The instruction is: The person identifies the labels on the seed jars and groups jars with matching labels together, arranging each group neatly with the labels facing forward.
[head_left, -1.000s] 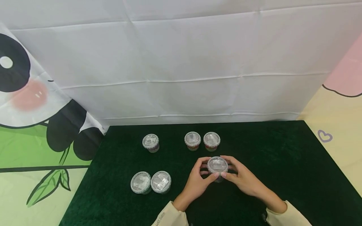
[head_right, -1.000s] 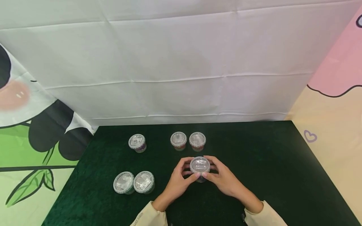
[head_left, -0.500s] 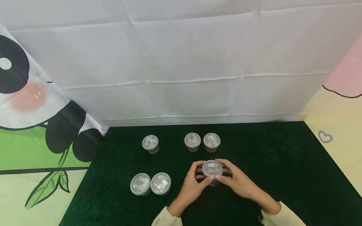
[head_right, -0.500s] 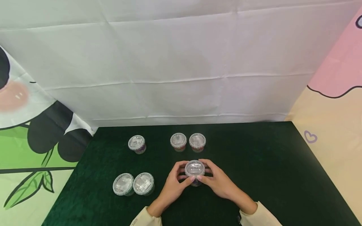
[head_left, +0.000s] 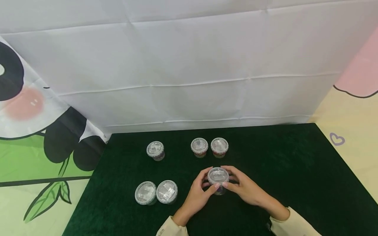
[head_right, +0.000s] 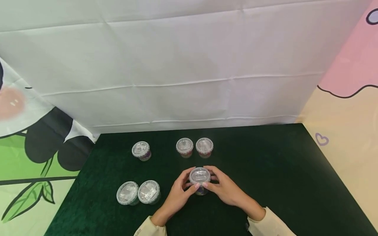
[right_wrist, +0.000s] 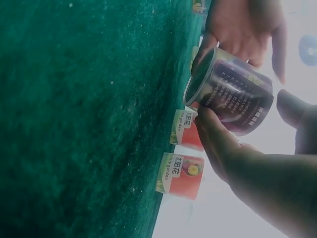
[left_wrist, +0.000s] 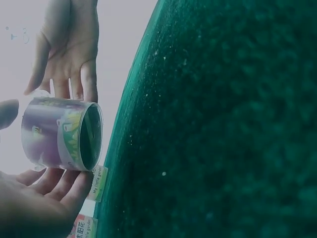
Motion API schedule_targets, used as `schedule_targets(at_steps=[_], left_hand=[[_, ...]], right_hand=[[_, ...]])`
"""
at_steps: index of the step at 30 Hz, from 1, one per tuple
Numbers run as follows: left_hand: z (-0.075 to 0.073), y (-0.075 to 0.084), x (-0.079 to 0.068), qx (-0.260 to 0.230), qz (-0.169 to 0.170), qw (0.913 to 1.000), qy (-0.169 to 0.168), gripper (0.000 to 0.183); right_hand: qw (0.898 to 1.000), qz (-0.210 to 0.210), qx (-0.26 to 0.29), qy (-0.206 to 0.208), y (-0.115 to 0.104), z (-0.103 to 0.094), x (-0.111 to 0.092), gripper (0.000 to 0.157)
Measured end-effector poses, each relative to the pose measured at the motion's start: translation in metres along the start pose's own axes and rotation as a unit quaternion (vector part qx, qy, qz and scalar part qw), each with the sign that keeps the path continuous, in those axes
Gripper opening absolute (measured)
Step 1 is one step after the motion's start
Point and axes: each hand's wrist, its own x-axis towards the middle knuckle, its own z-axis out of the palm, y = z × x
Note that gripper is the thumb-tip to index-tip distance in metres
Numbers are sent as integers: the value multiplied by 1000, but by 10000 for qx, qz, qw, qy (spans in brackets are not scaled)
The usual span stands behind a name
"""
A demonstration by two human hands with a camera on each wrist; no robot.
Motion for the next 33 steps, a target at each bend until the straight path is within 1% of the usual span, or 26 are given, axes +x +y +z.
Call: schedule_targets(at_steps=[2, 3, 6, 7, 9, 10, 13, 16, 21, 26, 30, 33], left_hand=[[0, 1, -1, 24, -22, 10000, 49, 56], [0, 1, -1, 32, -17, 10000, 87, 56], [0, 3, -2, 16, -86, 9997, 243, 54], [1, 4, -2, -1, -124, 9995, 304, 54], [1, 5, -2, -30, -198, 9988, 448, 54], [2, 6, -2, -63, -253, 9983, 522, 53], [2, 7, -2, -116, -335, 9970, 688, 52], [4, 7, -4, -164, -416, 9960, 778, 52], [7, 9, -6, -143, -569, 9943, 886, 53], [10, 10, -6, -103, -659, 9932, 955, 55], [10, 10, -6, -121, -734, 9934, 875, 55], [8, 13, -8, -194, -674, 9949, 732, 52]], right_hand=[[10000, -45, -60, 1, 2, 0, 1, 59], [9998, -137, -132, -18, 7, 0, 2, 58], [10000, -27, 16, 15, 5, 2, 3, 60], [9998, 152, 113, 78, -2, 4, 2, 61], [9993, 234, 239, 150, -6, 5, 2, 61], [9985, 357, 339, 224, -12, 7, 1, 62], [9978, 434, 341, 369, -18, 11, 1, 59], [9966, 544, 369, 500, -21, 16, 1, 58], [9943, 732, 391, 676, -19, 22, 2, 58], [9932, 848, 373, 711, -17, 24, 3, 57], [9934, 858, 406, 638, -17, 22, 2, 58], [9935, 882, 443, 566, -15, 19, 2, 58]])
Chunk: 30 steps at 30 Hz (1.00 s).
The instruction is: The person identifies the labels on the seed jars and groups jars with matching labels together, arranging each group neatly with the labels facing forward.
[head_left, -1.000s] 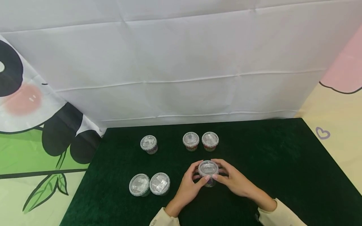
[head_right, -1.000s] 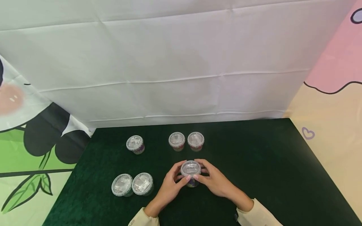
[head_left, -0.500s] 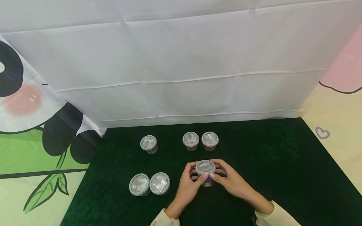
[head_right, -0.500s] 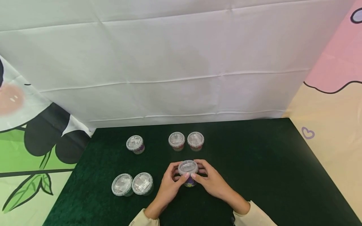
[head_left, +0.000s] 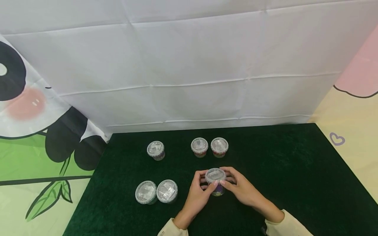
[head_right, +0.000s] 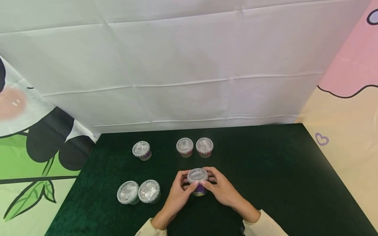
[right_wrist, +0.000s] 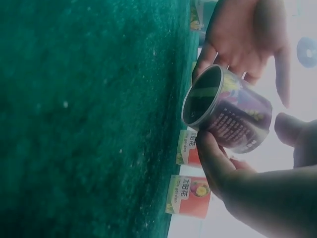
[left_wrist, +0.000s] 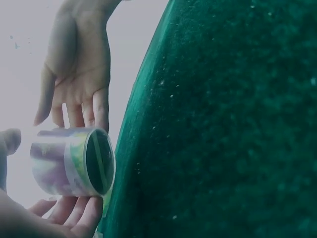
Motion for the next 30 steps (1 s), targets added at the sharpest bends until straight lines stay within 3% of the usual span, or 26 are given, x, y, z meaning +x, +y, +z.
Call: schedule_targets(at_steps=[8, 15, 23, 30], left_hand=[[-9, 4, 2, -222, 164, 9988, -408, 46], [-10, 2, 1, -289, 75, 9971, -705, 51], [-8, 3, 0, -279, 46, 9989, -378, 51], [-6, 6, -1, -207, 138, 9997, -67, 50]], right_hand=[[9991, 92, 264, -333, -1, -13, -2, 58], [9979, 85, 397, -508, 1, -14, -3, 57], [9989, 225, 344, -221, -3, -7, -4, 58], [9994, 102, 320, -46, -6, -1, -6, 57]])
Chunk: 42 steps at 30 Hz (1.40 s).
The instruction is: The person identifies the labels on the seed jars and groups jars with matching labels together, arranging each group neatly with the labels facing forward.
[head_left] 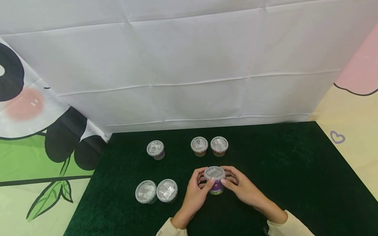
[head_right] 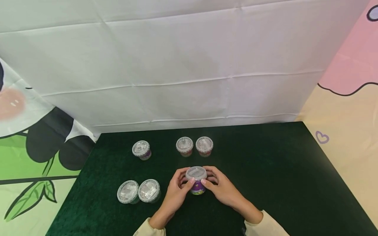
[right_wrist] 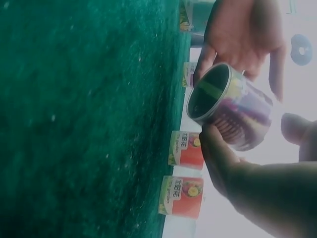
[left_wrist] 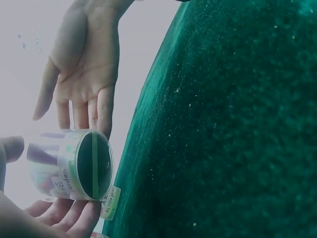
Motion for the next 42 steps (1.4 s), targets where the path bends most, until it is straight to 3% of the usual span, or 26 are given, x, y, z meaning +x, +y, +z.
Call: schedule_targets(at_steps=[12, 22, 31, 35, 42], left_hand=[[6, 1, -1, 55, -33, 9996, 259, 49], [-4, 8, 0, 19, -176, 9997, -174, 45], [-6, 3, 1, -118, -283, 9981, -533, 51], [-6, 2, 0, -208, -224, 9983, -504, 49], [-4, 4, -1, -161, -112, 9997, -140, 50]], right_hand=[[9998, 132, -19, 142, -1, 6, 3, 56], [9992, 329, 185, -117, -4, -5, 2, 58], [9973, 370, 432, -474, -2, -8, 1, 60], [9977, 351, 417, -402, -1, -7, 1, 60], [9988, 262, 390, -117, -3, -1, 1, 59]])
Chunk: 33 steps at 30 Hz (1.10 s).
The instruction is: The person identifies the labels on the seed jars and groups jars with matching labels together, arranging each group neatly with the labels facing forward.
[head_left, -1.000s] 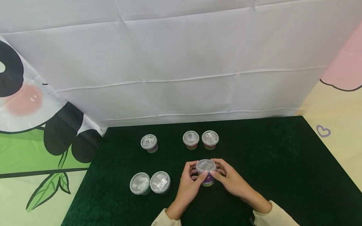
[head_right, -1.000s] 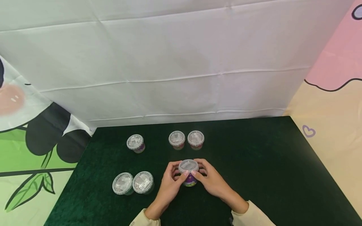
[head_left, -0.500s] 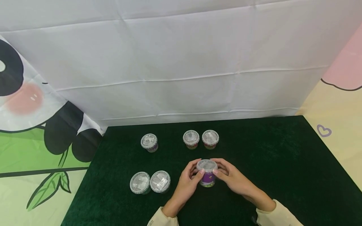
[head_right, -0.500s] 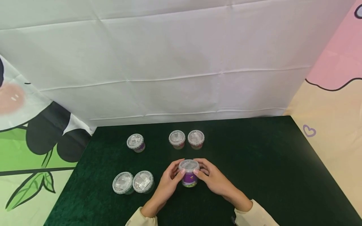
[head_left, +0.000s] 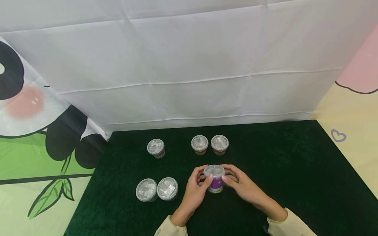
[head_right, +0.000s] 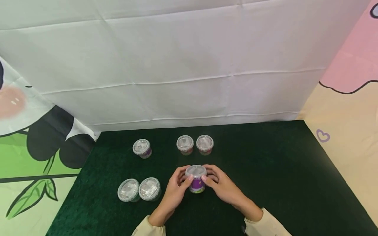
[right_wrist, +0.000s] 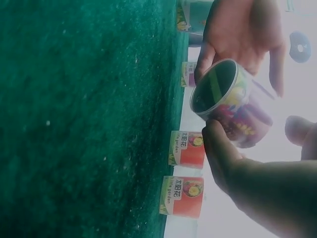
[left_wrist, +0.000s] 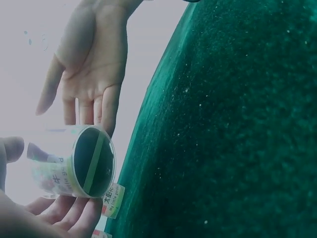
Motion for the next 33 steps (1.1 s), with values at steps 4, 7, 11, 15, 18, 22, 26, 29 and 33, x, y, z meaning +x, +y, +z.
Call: schedule_targets(at_steps=[4, 7, 11, 15, 18, 22, 26, 29, 33], left_hand=[[5, 1, -1, 67, 47, 9997, 214, 50], [8, -2, -2, 108, 63, 9993, 364, 49], [11, -5, -2, 119, 49, 9989, 456, 49], [11, -6, -2, 169, -23, 9990, 408, 50], [8, -4, -1, 200, -104, 9993, 293, 47], [1, 1, 1, 121, -209, 9997, 49, 42], [-4, 2, 2, 120, -255, 9993, -230, 44], [-5, 1, 2, 180, -258, 9988, -376, 47], [-4, -1, 1, 179, -257, 9987, -398, 48]], right_hand=[[9997, -79, -164, 147, 0, 5, 0, 58], [9992, -32, -272, 277, 2, 9, 2, 57], [9987, 120, -303, 391, 3, 11, 3, 56], [9991, 140, -279, 287, 6, 10, 4, 57], [9997, 105, -170, 114, 7, 6, 5, 59], [9997, 145, 119, -156, 5, -3, 5, 62], [9985, 179, 297, -428, 3, -9, 4, 65], [9978, 161, 304, -564, 5, -11, 4, 65], [9977, 142, 284, -596, 9, -10, 5, 67]])
